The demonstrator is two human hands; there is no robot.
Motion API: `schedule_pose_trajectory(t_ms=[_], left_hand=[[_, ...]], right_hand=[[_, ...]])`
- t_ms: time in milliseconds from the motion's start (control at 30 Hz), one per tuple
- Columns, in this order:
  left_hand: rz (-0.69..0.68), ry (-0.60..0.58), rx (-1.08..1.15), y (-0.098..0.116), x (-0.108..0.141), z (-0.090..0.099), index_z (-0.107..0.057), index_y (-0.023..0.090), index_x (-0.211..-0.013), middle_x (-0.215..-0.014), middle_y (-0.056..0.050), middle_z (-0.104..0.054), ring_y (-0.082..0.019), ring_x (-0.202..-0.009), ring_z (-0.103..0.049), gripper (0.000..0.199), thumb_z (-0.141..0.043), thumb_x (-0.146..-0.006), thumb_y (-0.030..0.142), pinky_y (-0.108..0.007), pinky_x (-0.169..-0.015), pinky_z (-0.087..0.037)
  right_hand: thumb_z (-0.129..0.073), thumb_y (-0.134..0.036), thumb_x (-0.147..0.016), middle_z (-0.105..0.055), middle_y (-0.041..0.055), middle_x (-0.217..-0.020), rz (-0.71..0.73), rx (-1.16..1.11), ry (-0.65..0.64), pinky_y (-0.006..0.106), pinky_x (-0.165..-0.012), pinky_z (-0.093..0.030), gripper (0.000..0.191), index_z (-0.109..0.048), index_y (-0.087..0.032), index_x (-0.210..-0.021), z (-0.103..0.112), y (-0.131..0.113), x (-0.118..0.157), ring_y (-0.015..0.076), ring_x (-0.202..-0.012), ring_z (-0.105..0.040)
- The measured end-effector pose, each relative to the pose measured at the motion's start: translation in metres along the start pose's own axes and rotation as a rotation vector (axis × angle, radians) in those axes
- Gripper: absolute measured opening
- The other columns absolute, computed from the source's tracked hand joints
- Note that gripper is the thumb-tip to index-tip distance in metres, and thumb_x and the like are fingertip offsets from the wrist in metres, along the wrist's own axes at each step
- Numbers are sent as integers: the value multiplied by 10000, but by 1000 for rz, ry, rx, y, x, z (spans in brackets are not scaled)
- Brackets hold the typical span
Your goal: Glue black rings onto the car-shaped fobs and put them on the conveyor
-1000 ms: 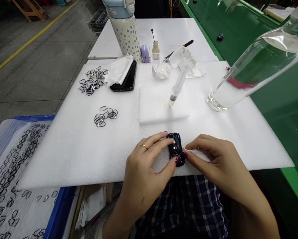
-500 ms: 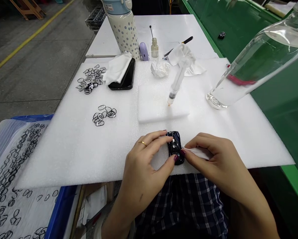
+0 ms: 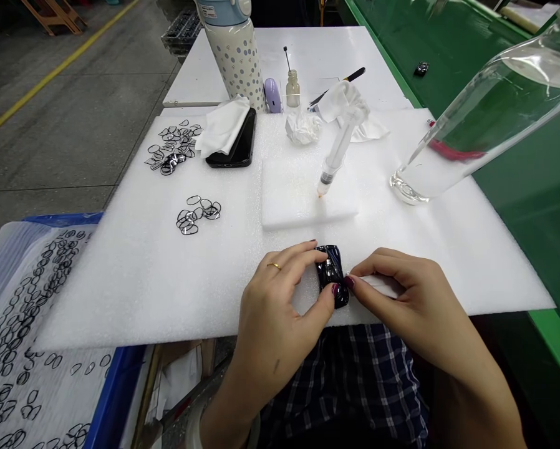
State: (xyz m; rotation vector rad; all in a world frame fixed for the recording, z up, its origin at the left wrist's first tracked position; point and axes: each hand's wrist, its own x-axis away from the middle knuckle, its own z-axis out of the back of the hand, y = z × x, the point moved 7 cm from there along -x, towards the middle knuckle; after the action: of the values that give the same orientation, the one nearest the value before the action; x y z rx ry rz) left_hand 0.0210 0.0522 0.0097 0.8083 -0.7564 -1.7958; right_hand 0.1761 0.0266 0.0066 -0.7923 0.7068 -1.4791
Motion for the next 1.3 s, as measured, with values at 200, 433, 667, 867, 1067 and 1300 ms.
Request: schedule_pose_trajectory(t_ms=[200, 433, 667, 867, 1067, 1300], left_hand=[[-12, -20, -29, -1, -1, 1, -657, 228, -1077, -1194, -14, -666, -212, -1118, -575, 295, -678, -792, 155, -409, -951, -513], [-87, -180, -73, 2, 0, -1, -548, 232, -1298, -1390, -2, -552, -208, -1270, -470, 562, -700, -761, 162, -411, -1074, -446], [-116, -160, -75, 3, 0, -3, -574, 196, -1268, -1355, -17, -583, -199, -1255, -485, 525, -692, -758, 159, -383, -1084, -433], [-120, -155, -62, 3, 1, -2, -580, 172, -1266, -1346, -25, -587, -189, -1245, -489, 553, -661, -725, 89, -356, -1086, -427], [-79, -174, -80, 2, 1, -2, -562, 197, -1289, -1356, -7, -578, -190, -1270, -464, 543, -716, -768, 203, -357, -1097, -421], [-72, -174, -82, 0, 2, -3, -556, 220, -1296, -1361, 4, -573, -194, -1274, -459, 555, -715, -764, 192, -377, -1096, -428]], right_hand=[[-618, -260, -879, -635, -59, -750, 9, -34, 23, 232, -569, -425, 127, -687, -274, -773, 2, 1, 2, 84, -670, -582], [-622, -119, -856, -612, -1, -797, 251, -6, 212, 218, -546, -425, 92, -673, -188, -890, 10, -4, 19, 78, -664, -552], [-613, -17, -825, -575, 52, -889, 583, 131, 236, 200, -567, -462, 234, -655, -117, -1033, 0, -24, 30, 75, -695, -567], [-590, -128, -883, -551, 77, -1066, 648, 339, 156, 249, -549, -466, 152, -666, -168, -1008, -13, -35, 19, 74, -635, -508], [-691, -76, -802, -602, 77, -939, 561, 366, 594, 267, -555, -426, 201, -707, -160, -983, 28, -35, 24, 122, -716, -565], [-684, -91, -814, -633, 48, -862, 446, 321, 665, 266, -478, -326, 148, -719, -177, -929, 49, -14, 26, 89, -609, -501]])
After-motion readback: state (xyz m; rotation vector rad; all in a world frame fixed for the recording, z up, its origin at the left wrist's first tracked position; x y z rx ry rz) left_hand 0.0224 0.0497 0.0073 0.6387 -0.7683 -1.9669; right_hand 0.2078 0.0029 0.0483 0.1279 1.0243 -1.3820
